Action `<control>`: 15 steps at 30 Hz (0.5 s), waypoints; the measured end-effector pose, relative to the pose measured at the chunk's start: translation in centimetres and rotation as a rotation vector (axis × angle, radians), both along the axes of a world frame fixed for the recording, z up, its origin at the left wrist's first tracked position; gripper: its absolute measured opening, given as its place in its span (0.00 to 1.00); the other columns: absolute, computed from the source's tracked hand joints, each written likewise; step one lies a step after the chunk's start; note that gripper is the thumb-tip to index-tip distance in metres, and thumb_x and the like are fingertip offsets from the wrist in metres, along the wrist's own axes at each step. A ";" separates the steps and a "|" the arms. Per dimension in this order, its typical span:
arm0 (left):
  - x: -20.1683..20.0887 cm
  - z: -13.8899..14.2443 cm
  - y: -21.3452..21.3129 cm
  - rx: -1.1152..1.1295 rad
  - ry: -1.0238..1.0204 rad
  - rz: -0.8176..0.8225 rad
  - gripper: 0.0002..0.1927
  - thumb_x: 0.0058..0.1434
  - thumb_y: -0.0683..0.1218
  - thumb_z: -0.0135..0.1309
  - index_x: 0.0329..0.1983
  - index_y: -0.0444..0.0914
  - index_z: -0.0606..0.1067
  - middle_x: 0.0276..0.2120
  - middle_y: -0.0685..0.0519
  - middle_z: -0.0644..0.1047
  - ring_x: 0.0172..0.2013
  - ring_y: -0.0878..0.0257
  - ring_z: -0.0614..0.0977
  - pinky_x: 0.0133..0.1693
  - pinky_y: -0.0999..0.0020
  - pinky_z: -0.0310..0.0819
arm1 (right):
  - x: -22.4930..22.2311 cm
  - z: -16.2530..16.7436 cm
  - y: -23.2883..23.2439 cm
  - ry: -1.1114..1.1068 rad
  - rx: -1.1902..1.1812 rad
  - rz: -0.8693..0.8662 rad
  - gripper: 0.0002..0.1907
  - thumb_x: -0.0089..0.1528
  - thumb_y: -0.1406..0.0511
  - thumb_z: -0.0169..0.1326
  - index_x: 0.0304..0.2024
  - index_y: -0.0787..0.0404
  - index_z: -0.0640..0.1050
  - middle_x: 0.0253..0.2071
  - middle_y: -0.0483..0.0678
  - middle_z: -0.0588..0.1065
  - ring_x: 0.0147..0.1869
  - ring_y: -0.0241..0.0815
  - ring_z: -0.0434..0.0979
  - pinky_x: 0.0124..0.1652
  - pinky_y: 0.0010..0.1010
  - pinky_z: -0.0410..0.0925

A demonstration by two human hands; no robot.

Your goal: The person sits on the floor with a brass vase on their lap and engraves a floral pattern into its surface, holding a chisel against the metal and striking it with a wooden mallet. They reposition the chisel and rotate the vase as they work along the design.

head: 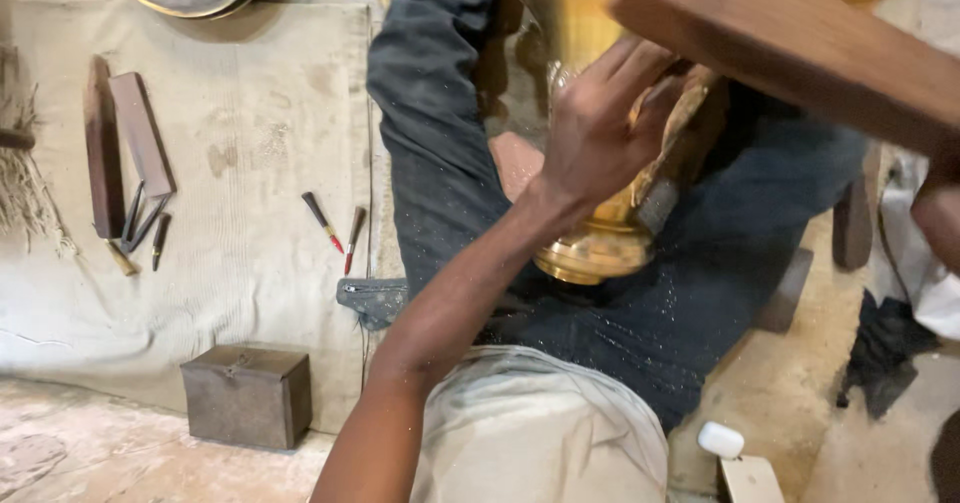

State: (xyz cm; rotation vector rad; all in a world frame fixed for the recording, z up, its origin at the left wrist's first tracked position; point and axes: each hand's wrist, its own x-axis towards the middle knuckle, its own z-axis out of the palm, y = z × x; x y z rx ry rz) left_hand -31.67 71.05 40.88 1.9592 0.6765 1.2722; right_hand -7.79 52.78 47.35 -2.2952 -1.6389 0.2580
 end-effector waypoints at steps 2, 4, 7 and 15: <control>-0.8 0.8 -0.3 -0.068 -0.064 -0.012 0.21 0.71 0.40 0.61 0.65 0.42 0.71 0.44 0.54 0.82 0.41 0.67 0.87 0.42 0.73 0.88 | 0.0 -1.5 -0.9 0.035 0.004 -0.053 0.14 0.68 0.69 0.64 0.49 0.70 0.74 0.37 0.57 0.78 0.34 0.42 0.79 0.38 0.33 0.73; -2.7 2.0 -1.0 -0.243 -0.129 -0.128 0.21 0.71 0.39 0.59 0.66 0.42 0.70 0.44 0.54 0.82 0.41 0.68 0.87 0.43 0.74 0.89 | -1.0 -3.4 -1.8 0.067 -0.003 -0.163 0.14 0.68 0.69 0.65 0.49 0.69 0.74 0.38 0.57 0.78 0.35 0.42 0.79 0.39 0.33 0.74; -6.5 4.0 -2.2 -0.594 -0.079 -0.463 0.22 0.68 0.37 0.57 0.66 0.40 0.72 0.41 0.52 0.84 0.37 0.67 0.87 0.39 0.74 0.86 | -3.8 -5.5 -2.4 0.310 0.154 -0.324 0.15 0.68 0.68 0.65 0.49 0.69 0.73 0.38 0.57 0.78 0.36 0.42 0.80 0.40 0.33 0.74; -12.3 5.4 1.3 -0.904 -0.173 -0.172 0.25 0.65 0.39 0.63 0.65 0.38 0.72 0.41 0.51 0.83 0.41 0.63 0.85 0.45 0.68 0.83 | -12.1 -5.4 -2.1 0.812 0.696 -0.509 0.28 0.59 0.73 0.60 0.57 0.62 0.63 0.35 0.43 0.73 0.33 0.34 0.77 0.33 0.24 0.75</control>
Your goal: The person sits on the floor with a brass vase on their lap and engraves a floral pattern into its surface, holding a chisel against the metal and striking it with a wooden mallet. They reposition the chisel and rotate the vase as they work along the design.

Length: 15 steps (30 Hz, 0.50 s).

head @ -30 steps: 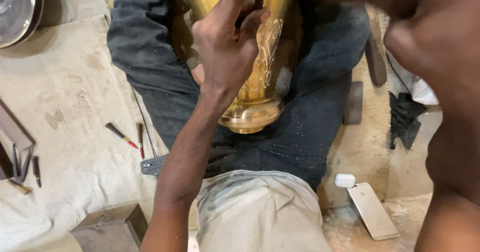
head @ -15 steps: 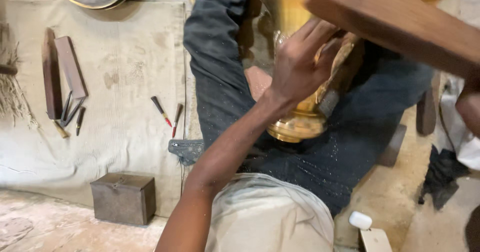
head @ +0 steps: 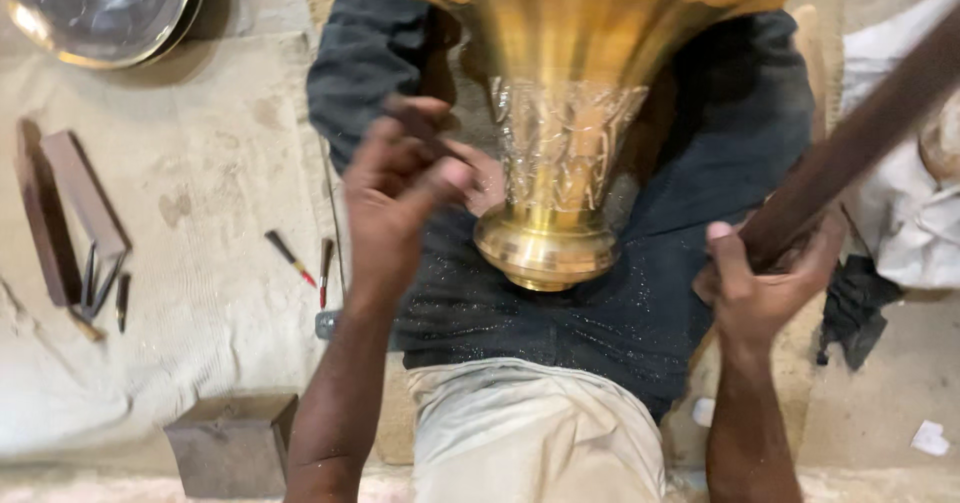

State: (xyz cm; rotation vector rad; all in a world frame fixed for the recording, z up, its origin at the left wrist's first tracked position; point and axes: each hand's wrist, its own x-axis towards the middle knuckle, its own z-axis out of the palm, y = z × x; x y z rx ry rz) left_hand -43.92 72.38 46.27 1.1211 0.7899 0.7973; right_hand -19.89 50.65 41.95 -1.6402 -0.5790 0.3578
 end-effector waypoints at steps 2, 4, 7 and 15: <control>0.3 -0.5 0.9 -0.015 -0.044 0.014 0.27 0.65 0.39 0.64 0.66 0.38 0.70 0.43 0.52 0.82 0.43 0.64 0.85 0.47 0.69 0.83 | -0.3 0.1 -0.3 0.121 0.037 0.013 0.26 0.58 0.72 0.60 0.55 0.61 0.64 0.33 0.44 0.74 0.32 0.34 0.78 0.30 0.24 0.75; 0.8 -1.0 1.2 -0.021 -0.036 -0.020 0.28 0.64 0.39 0.64 0.66 0.38 0.70 0.43 0.53 0.82 0.43 0.65 0.85 0.48 0.70 0.83 | -0.2 -0.3 -0.7 0.264 -0.004 0.173 0.16 0.64 0.73 0.61 0.51 0.65 0.70 0.32 0.50 0.77 0.32 0.39 0.79 0.29 0.26 0.72; 1.7 -1.4 1.0 -0.014 -0.006 -0.135 0.29 0.62 0.39 0.65 0.66 0.37 0.71 0.42 0.53 0.82 0.43 0.65 0.84 0.47 0.71 0.83 | 0.1 -1.0 -1.6 0.277 -0.077 0.062 0.15 0.64 0.73 0.64 0.47 0.65 0.70 0.30 0.49 0.74 0.28 0.38 0.76 0.23 0.25 0.67; 4.9 -1.9 0.2 0.062 -0.146 -0.239 0.30 0.65 0.40 0.67 0.68 0.38 0.70 0.45 0.51 0.82 0.51 0.63 0.84 0.57 0.70 0.81 | 1.3 -2.3 -1.3 0.224 -0.050 0.147 0.14 0.64 0.68 0.67 0.34 0.61 0.72 0.24 0.45 0.71 0.23 0.35 0.74 0.24 0.25 0.69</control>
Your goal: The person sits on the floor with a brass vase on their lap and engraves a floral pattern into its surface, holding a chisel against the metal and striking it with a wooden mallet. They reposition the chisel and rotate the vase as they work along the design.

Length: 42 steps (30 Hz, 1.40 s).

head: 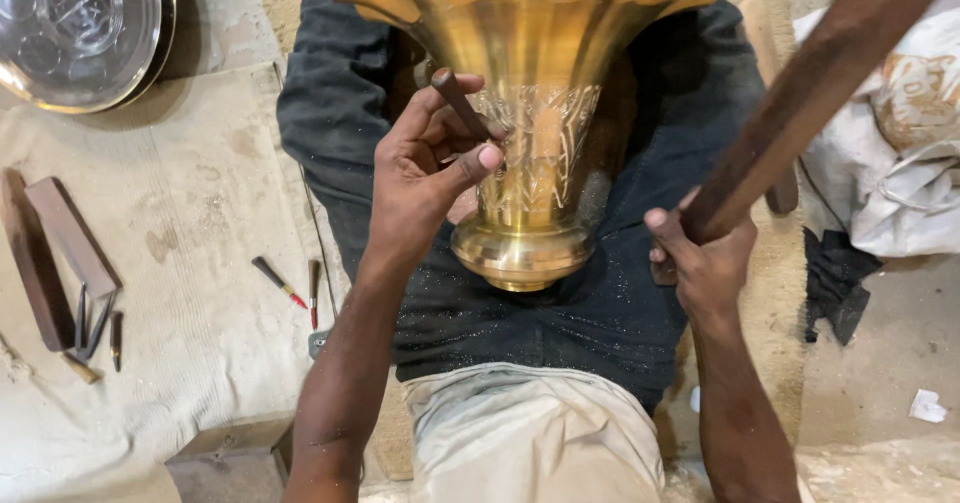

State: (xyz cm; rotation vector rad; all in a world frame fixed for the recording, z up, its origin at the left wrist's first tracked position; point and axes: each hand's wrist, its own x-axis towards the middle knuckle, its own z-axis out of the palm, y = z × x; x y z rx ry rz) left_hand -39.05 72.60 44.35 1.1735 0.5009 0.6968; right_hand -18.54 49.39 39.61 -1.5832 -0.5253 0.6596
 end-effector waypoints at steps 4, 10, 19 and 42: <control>2.8 -0.3 0.6 0.180 0.124 0.018 0.26 0.66 0.44 0.65 0.66 0.41 0.71 0.46 0.49 0.84 0.49 0.60 0.87 0.52 0.64 0.89 | 0.5 0.2 0.2 -0.024 -0.073 0.006 0.16 0.62 0.65 0.68 0.31 0.60 0.72 0.20 0.44 0.71 0.21 0.35 0.73 0.22 0.25 0.68; 7.8 0.2 0.5 0.791 0.319 0.004 0.25 0.66 0.39 0.64 0.65 0.45 0.72 0.45 0.50 0.85 0.45 0.61 0.90 0.44 0.66 0.91 | 4.7 1.2 0.0 -0.576 -0.125 0.083 0.18 0.65 0.61 0.70 0.39 0.63 0.73 0.30 0.45 0.72 0.32 0.38 0.76 0.33 0.30 0.72; 9.5 1.5 -0.4 1.015 0.337 -0.009 0.30 0.63 0.32 0.61 0.67 0.43 0.69 0.45 0.45 0.82 0.45 0.55 0.89 0.45 0.64 0.89 | 14.2 4.9 2.5 -1.224 -0.183 0.292 0.15 0.70 0.61 0.64 0.49 0.66 0.76 0.35 0.49 0.78 0.37 0.39 0.82 0.40 0.30 0.76; 8.8 0.9 -0.6 0.949 0.378 0.024 0.24 0.64 0.37 0.64 0.62 0.43 0.73 0.39 0.50 0.85 0.36 0.61 0.89 0.35 0.66 0.87 | 14.3 10.9 7.0 -1.264 -0.125 0.540 0.17 0.61 0.66 0.64 0.50 0.68 0.78 0.29 0.52 0.77 0.28 0.39 0.76 0.30 0.29 0.70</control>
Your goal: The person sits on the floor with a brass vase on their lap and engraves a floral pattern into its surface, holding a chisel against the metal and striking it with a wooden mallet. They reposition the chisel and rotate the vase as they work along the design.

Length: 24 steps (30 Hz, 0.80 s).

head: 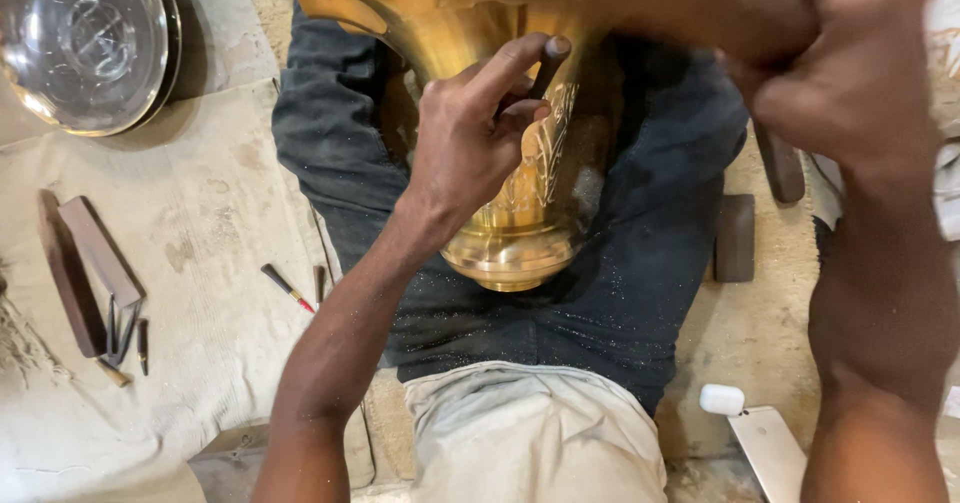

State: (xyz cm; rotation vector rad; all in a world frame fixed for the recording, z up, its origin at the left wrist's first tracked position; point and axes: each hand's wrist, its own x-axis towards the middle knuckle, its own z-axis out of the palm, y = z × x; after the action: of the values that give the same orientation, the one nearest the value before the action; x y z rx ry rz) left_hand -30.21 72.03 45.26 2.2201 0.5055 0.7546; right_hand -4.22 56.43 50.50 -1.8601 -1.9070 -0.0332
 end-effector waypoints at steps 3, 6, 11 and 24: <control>0.0 -0.3 0.2 0.023 -0.044 -0.028 0.24 0.65 0.36 0.62 0.63 0.44 0.72 0.44 0.49 0.85 0.40 0.61 0.90 0.39 0.68 0.90 | -0.1 -0.5 -0.3 -0.191 -0.079 -0.076 0.16 0.55 0.70 0.67 0.46 0.66 0.81 0.27 0.52 0.77 0.24 0.42 0.75 0.27 0.33 0.70; 0.2 -0.6 0.4 0.034 -0.002 -0.010 0.22 0.67 0.38 0.64 0.61 0.43 0.72 0.41 0.50 0.85 0.39 0.61 0.90 0.38 0.68 0.89 | -0.3 -0.9 -0.5 -0.137 -0.081 -0.086 0.15 0.55 0.71 0.66 0.44 0.65 0.81 0.28 0.52 0.78 0.25 0.42 0.76 0.29 0.32 0.71; 0.1 -0.7 0.2 0.075 -0.031 0.000 0.29 0.64 0.32 0.59 0.67 0.44 0.70 0.43 0.47 0.84 0.43 0.59 0.90 0.43 0.65 0.90 | -0.2 -1.3 -0.3 0.132 0.004 -0.017 0.11 0.62 0.71 0.63 0.46 0.66 0.77 0.33 0.53 0.78 0.32 0.41 0.79 0.36 0.28 0.73; -0.3 -1.4 0.4 0.002 -0.052 0.005 0.26 0.63 0.34 0.62 0.63 0.42 0.73 0.42 0.49 0.85 0.40 0.60 0.90 0.41 0.68 0.90 | -0.3 -1.2 -0.8 0.027 -0.060 -0.041 0.27 0.59 0.73 0.66 0.61 0.77 0.77 0.30 0.59 0.77 0.26 0.44 0.77 0.26 0.31 0.71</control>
State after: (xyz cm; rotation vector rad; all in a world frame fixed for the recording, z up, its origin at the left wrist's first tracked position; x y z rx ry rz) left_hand -30.52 72.39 43.89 2.1960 0.4852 0.8142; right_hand -4.48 55.62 49.27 -1.9290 -1.8707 0.0367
